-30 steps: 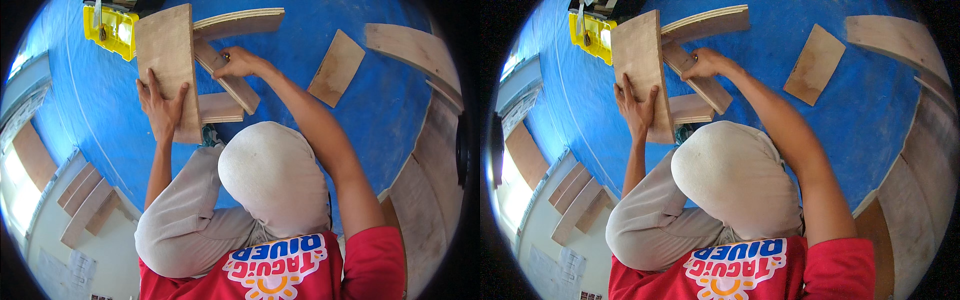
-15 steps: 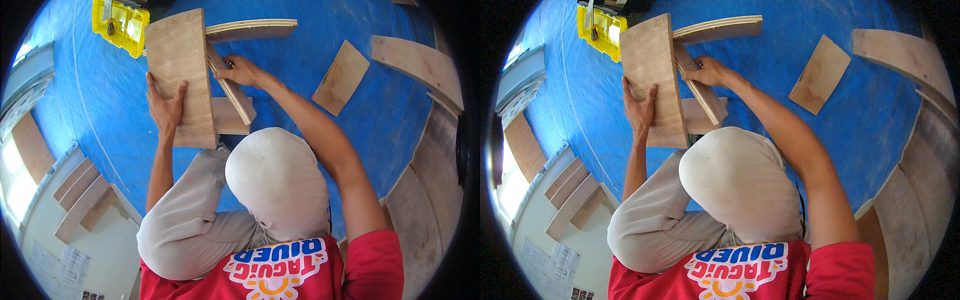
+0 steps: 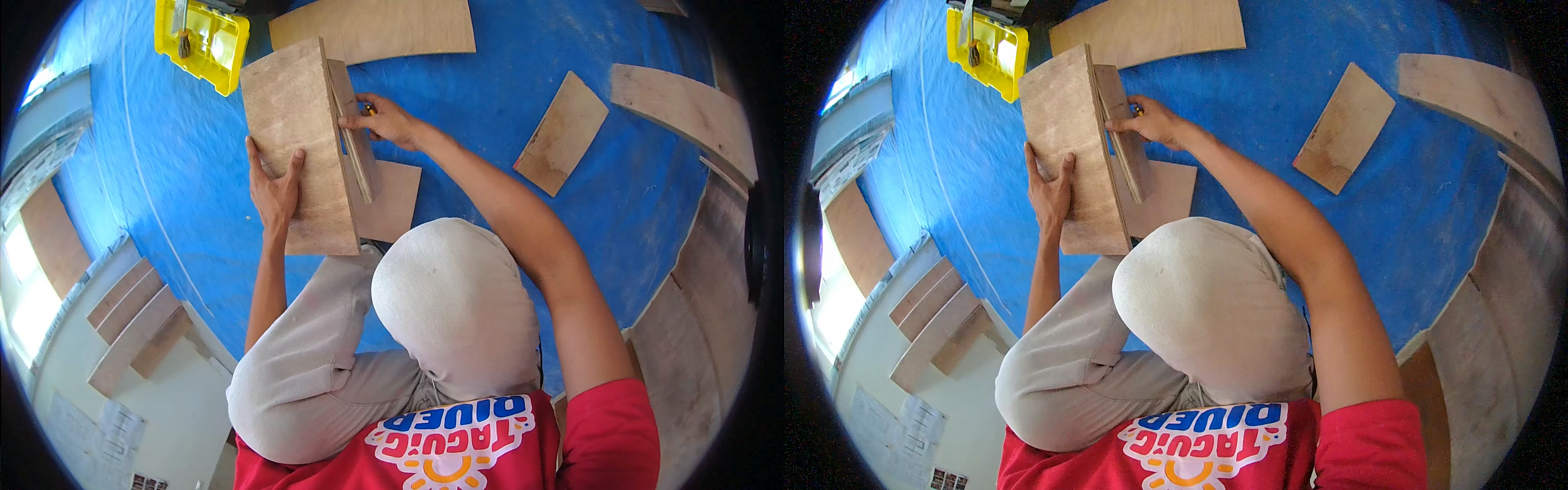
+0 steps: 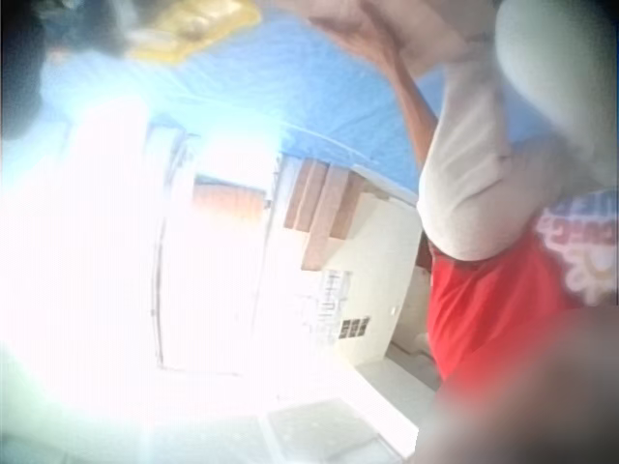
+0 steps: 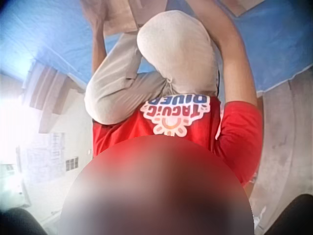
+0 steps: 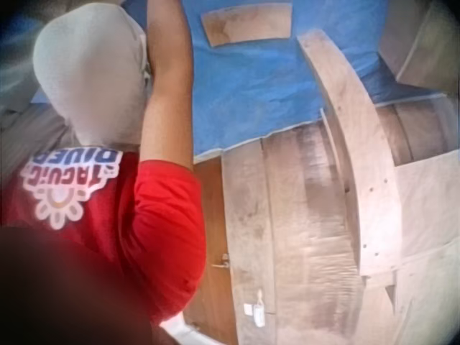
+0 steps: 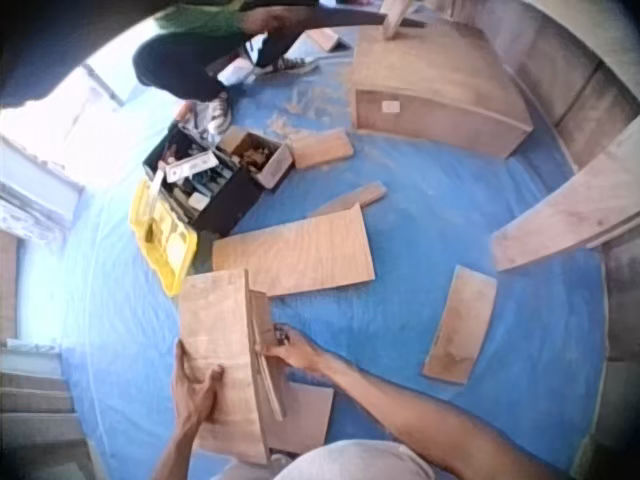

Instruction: The person marks wooden planks with a pencil and then uses a hand saw to cut them. They arrange the pieces on a blue tarp and cut along marked lines.

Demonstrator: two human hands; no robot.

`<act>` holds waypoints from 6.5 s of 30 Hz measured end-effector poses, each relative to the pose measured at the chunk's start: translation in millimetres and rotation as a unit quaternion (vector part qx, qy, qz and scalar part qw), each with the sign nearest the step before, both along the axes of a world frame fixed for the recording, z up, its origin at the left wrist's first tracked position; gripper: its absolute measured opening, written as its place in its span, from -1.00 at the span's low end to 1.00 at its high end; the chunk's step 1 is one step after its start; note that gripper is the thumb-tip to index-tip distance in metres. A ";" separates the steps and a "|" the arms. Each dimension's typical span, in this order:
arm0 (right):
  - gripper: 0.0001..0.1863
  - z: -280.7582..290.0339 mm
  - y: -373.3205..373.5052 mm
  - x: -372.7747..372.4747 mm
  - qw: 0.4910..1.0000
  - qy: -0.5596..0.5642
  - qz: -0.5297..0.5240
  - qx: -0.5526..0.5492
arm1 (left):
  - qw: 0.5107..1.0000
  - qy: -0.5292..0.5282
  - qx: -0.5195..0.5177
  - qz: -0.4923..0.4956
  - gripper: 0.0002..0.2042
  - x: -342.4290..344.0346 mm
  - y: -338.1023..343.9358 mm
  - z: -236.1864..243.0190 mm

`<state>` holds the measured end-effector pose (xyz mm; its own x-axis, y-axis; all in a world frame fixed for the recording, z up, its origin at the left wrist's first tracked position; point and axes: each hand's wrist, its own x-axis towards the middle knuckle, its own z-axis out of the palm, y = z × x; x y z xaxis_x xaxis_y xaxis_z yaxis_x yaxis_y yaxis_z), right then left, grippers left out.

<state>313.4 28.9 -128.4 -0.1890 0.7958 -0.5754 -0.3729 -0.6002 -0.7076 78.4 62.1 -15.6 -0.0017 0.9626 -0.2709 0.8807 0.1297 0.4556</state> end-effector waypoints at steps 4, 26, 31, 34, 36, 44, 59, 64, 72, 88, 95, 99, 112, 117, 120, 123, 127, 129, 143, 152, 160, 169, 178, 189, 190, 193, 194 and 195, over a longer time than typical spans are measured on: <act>0.08 0.6 -2.2 -1.7 0.976 -0.213 0.043 -0.026 | 1.000 -0.013 -0.022 0.016 0.08 -7.6 -5.8 0.3; -0.28 -34.8 179.6 150.2 0.620 -0.719 0.206 0.239 | 0.975 -0.167 -0.078 0.127 -0.08 -45.9 -5.9 -10.1; -0.43 28.2 150.2 150.7 0.599 -0.705 0.268 0.269 | 0.975 -0.144 -0.096 0.139 -0.02 -36.5 2.0 3.9; -0.64 64.3 113.8 133.3 0.559 -0.708 0.235 0.362 | 0.983 -0.118 -0.070 0.119 0.01 -27.4 11.9 13.3; -0.65 77.0 93.6 124.4 0.546 -0.705 0.219 0.395 | 0.984 -0.122 -0.065 0.113 0.03 -21.2 17.5 18.4; -0.67 65.7 66.8 112.0 0.563 -0.667 0.133 0.470 | 0.993 -0.083 -0.030 0.079 0.05 -1.0 7.1 39.7; -0.72 65.4 81.6 118.2 0.575 -0.644 0.144 0.483 | 1.000 -0.026 0.011 -0.001 0.04 -4.8 -9.8 27.7; -0.74 68.4 81.3 119.4 0.581 -0.649 0.152 0.467 | 1.000 -0.019 0.005 0.007 0.10 -3.5 -10.4 24.3; -0.74 69.0 80.5 117.0 0.594 -0.643 0.153 0.458 | 0.999 -0.031 0.030 -0.007 0.11 -5.6 -10.2 23.0; -0.68 78.3 67.8 110.1 0.502 -0.671 0.013 0.545 | 0.999 -0.034 0.013 0.009 0.06 2.6 -6.9 25.5; -0.50 31.9 -76.1 46.9 0.620 -0.498 0.363 0.485 | 0.999 -0.037 0.002 0.009 0.06 3.5 -6.1 27.8; -0.12 6.6 -145.8 5.8 0.617 -0.449 0.431 0.482 | 0.999 -0.047 0.014 0.004 0.08 2.9 -7.4 25.6; -0.36 3.3 -157.5 28.0 0.741 -0.415 0.247 0.466 | 0.999 -0.027 0.018 -0.006 0.09 -2.9 -7.8 22.5; -0.30 14.1 -140.3 58.8 0.765 -0.367 0.315 0.426 | 0.999 -0.031 0.020 -0.002 0.09 -2.8 -8.0 22.8; -0.26 15.5 -135.0 56.6 0.755 -0.368 0.338 0.425 | 1.000 -0.023 0.021 0.004 0.09 -3.3 -7.3 20.0; -0.26 16.5 -132.8 50.2 0.763 -0.358 0.341 0.417 | 0.999 -0.046 -0.004 0.020 0.11 -4.6 -5.7 16.2; -0.30 20.6 -136.0 44.9 0.771 -0.354 0.353 0.394 | 0.999 -0.040 0.021 -0.005 0.12 -6.9 -5.4 13.6; -0.33 22.3 -138.8 42.2 0.772 -0.360 0.356 0.385 | 0.998 -0.052 0.028 -0.010 0.12 -7.0 -5.3 12.7; -0.28 30.4 -142.2 42.5 0.754 -0.385 0.428 0.317 | 0.999 -0.034 0.040 -0.006 0.12 -6.6 -8.4 10.0; -0.27 39.8 -162.2 56.9 0.726 -0.474 0.369 0.335 | 0.999 -0.019 0.035 -0.004 0.11 -7.8 -9.9 11.0; -0.46 29.5 -159.0 28.8 0.784 -0.401 0.361 0.306 | 0.998 -0.027 0.047 -0.010 0.12 -3.8 -9.3 11.0; -0.37 46.2 -162.5 23.0 0.792 -0.392 0.391 0.258 | 0.999 0.002 0.046 -0.009 0.17 -7.6 -10.0 14.0; -0.23 60.0 -169.8 19.3 0.800 -0.365 0.424 0.217 | 0.999 -0.020 0.039 -0.002 0.17 -4.1 -5.4 6.9; -0.26 67.3 -171.3 13.7 0.803 -0.345 0.461 0.154 | 0.999 -0.018 0.037 -0.001 0.18 -6.2 -7.6 9.0; -0.26 67.6 -173.5 13.4 0.811 -0.339 0.450 0.157 | 0.999 -0.023 0.033 0.001 0.18 -7.2 -8.7 9.9; -0.27 64.9 -180.4 9.8 0.794 -0.357 0.460 0.174 | 0.999 -0.024 0.042 0.000 0.18 -8.7 -11.5 12.0; -0.27 63.1 -182.7 9.1 0.793 -0.360 0.452 0.194 | 0.999 -0.021 0.043 0.000 0.18 -9.0 -12.0 12.5; -0.28 61.6 -185.3 8.2 0.788 -0.363 0.458 0.195 | 0.999 -0.017 0.044 -0.001 0.18 -9.0 -12.2 12.8</act>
<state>321.6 -156.3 -66.8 -0.5213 0.6592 -0.5419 0.6777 -0.0662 -0.7324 69.3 50.0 -2.8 0.0074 0.9828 -0.1845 0.8643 0.0865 0.4954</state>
